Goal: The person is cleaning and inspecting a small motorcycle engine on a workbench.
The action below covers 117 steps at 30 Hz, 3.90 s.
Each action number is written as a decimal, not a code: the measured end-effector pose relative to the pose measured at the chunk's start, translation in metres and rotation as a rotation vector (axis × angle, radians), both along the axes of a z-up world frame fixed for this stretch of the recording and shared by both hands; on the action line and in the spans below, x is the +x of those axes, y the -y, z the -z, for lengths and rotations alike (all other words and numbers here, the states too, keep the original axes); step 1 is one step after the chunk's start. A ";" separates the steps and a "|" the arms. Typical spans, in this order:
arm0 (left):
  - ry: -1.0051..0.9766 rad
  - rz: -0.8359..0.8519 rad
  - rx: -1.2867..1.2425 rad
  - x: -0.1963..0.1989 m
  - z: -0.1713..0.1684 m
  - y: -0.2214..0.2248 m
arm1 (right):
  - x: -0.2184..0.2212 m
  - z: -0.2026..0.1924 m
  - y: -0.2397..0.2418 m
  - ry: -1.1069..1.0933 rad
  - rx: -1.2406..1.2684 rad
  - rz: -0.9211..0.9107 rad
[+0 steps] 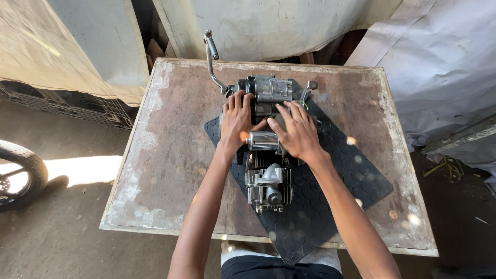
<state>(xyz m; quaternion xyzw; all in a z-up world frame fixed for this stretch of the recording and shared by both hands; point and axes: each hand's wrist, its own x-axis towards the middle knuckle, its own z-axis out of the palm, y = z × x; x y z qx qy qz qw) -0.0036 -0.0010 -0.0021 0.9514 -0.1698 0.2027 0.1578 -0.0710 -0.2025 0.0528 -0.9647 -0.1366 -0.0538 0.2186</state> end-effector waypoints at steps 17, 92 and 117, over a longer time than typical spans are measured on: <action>0.010 -0.009 0.004 -0.001 0.000 0.000 | -0.043 -0.011 -0.001 0.048 0.056 -0.058; -0.160 0.017 0.463 -0.112 -0.062 0.098 | -0.052 0.167 0.088 0.070 -0.264 0.148; -0.160 0.083 0.347 -0.126 -0.067 0.095 | -0.039 0.191 0.090 0.017 -0.285 0.167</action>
